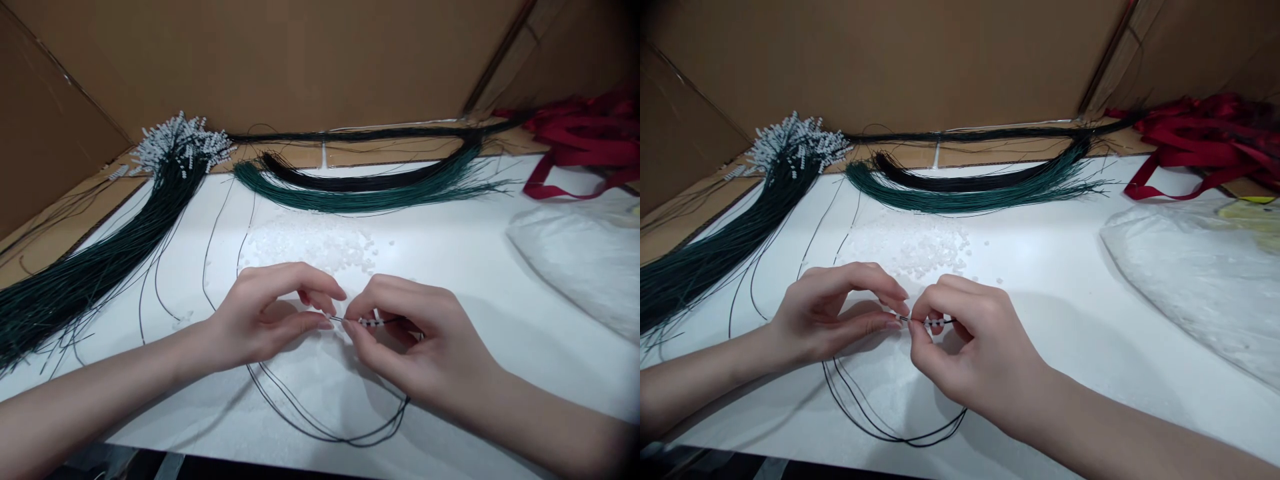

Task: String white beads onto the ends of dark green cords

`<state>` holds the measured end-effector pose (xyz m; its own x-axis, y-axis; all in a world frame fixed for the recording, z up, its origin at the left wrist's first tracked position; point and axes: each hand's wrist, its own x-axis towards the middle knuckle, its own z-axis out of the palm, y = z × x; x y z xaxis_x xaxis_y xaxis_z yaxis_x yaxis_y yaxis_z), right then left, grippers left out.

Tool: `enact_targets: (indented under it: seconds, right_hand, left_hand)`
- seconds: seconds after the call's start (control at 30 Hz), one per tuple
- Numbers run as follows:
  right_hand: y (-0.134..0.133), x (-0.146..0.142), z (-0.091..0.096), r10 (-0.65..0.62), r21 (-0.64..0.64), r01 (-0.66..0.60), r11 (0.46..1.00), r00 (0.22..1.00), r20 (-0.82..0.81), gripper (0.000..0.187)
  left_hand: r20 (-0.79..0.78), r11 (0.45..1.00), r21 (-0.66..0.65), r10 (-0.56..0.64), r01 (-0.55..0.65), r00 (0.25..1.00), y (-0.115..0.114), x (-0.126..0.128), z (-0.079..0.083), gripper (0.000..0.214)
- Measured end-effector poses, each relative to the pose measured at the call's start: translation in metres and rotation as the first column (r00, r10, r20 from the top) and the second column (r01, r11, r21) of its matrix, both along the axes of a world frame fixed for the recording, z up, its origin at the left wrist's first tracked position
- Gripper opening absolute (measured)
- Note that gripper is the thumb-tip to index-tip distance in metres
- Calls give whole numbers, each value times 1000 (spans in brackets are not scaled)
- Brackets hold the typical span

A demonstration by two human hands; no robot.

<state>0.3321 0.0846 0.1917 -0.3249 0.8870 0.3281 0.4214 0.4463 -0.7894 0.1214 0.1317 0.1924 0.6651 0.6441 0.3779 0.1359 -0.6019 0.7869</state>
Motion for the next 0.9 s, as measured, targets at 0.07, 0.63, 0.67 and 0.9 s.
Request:
enact_targets:
  seconds: [0.07,0.63,0.67,0.9]
  right_hand:
    - [0,0,0,1,0,-1,1000,1000,2,13]
    - [4,0,-2,4,-28,-3,1000,998,63,15]
    - [5,0,-2,6,-28,-4,1000,998,65,14]
    - [4,0,-3,17,-41,-14,999,998,66,14]
  left_hand:
    - [0,1000,6,1,-1,1000,0,0,0,29]
    - [36,981,-196,-1,8,999,-3,2,-10,26]
    - [36,980,-199,-5,12,999,-3,2,-11,26]
    - [30,972,-235,-1,8,1000,-2,1,-10,27]
